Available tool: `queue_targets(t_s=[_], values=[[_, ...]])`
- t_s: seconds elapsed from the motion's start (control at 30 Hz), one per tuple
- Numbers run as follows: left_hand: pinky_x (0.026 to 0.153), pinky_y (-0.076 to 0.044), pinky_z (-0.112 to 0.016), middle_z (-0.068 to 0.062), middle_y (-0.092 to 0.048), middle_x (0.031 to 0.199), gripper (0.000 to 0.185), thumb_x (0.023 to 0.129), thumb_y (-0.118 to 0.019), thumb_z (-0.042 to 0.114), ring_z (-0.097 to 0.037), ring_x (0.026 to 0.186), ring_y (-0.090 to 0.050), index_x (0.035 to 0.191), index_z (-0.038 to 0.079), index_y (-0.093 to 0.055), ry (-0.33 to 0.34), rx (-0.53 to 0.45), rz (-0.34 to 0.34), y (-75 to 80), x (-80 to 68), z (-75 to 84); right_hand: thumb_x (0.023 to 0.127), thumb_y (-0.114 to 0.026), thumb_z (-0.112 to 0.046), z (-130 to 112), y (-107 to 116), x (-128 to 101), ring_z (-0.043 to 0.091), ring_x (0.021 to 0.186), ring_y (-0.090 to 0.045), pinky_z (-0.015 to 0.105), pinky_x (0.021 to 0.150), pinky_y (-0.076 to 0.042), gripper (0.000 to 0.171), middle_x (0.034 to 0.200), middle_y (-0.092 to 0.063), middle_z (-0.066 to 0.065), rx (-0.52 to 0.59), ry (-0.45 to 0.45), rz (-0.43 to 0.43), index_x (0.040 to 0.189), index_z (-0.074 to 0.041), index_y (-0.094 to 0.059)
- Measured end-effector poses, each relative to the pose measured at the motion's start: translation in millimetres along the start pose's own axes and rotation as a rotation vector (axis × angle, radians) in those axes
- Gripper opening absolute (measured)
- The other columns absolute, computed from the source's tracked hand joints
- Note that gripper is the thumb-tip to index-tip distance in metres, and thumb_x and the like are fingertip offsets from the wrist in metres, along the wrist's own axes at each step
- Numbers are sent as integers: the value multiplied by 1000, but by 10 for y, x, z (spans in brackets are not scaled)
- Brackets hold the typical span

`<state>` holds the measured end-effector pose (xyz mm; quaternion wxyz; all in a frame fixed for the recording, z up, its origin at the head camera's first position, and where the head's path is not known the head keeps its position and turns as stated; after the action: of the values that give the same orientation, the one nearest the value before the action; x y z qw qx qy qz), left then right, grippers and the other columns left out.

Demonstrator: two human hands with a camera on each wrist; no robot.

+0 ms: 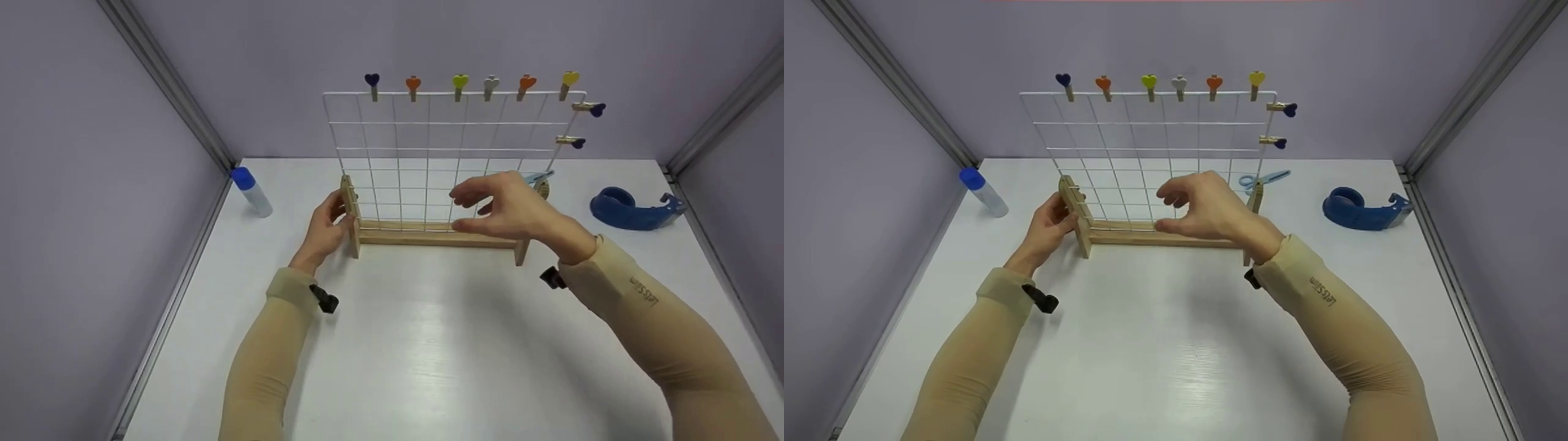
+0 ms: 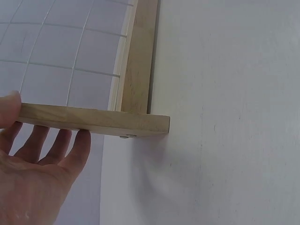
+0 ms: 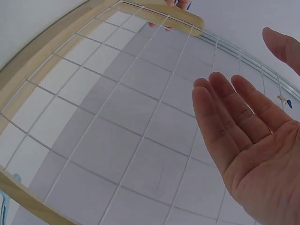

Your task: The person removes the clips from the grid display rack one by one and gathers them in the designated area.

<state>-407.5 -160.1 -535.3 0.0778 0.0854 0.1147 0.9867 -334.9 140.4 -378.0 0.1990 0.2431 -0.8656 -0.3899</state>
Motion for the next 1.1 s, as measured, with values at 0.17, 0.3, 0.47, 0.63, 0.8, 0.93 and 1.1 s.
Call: queue_targets(t_s=[0.17,0.3,0.47,0.63,0.8,0.93,1.1], values=[[136,-44,-55,-29,-56,164,56,110,-60,-4,-44,154,-56,165,-1,-47,0,3,-6,3,6,-26,93,-91,-20,-134,98,115,37,120,-80,57,99,-71,50,129,-82,18,3,18,6,138,-4,-77],[135,-45,-56,-29,-54,166,57,112,-60,-2,-43,155,-54,167,0,-45,18,-16,-21,-4,-2,-42,94,-89,-22,-245,169,197,38,122,-80,56,101,-71,49,131,-82,18,2,22,1,139,-4,-76],[136,-45,-55,-27,-53,168,59,113,-60,0,-44,158,-52,169,-1,-43,38,-28,-32,-7,-5,-26,95,-88,-19,-464,334,358,35,120,-81,52,98,-72,45,127,-83,17,1,52,21,135,-4,-78],[135,-47,-53,-23,-56,166,59,112,-62,0,-41,157,-54,169,2,-45,52,-27,-23,3,-13,-28,95,-88,-16,-672,496,494,34,119,-81,50,99,-72,42,127,-83,18,4,74,38,134,-2,-79],[136,-45,-52,-22,-55,167,59,112,-61,-1,-41,158,-53,169,3,-45,61,-18,-24,13,-20,-44,97,-88,-17,-862,620,579,35,123,-80,52,103,-70,44,131,-81,19,-46,100,49,137,-2,-77],[137,-44,-53,-22,-55,168,60,112,-61,-1,-41,158,-52,169,3,-45,56,-16,-24,20,-28,-54,99,-86,-19,-1074,719,658,34,122,-80,48,103,-70,40,131,-81,18,-82,153,61,136,-3,-78],[135,-45,-53,-22,-57,165,59,111,-62,-1,-40,156,-55,169,3,-46,49,-25,-22,14,-39,-68,99,-85,-20,-1289,884,787,28,117,-81,26,98,-69,35,127,-83,14,-79,169,89,131,-7,-81]])
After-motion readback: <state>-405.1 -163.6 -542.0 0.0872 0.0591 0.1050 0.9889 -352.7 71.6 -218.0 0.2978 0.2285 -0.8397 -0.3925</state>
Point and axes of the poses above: each hand's wrist, its own x-axis towards the middle knuckle, its own y-axis out of the back of the hand, z = x × y, the point moved 10 cm from there along x, towards the middle knuckle
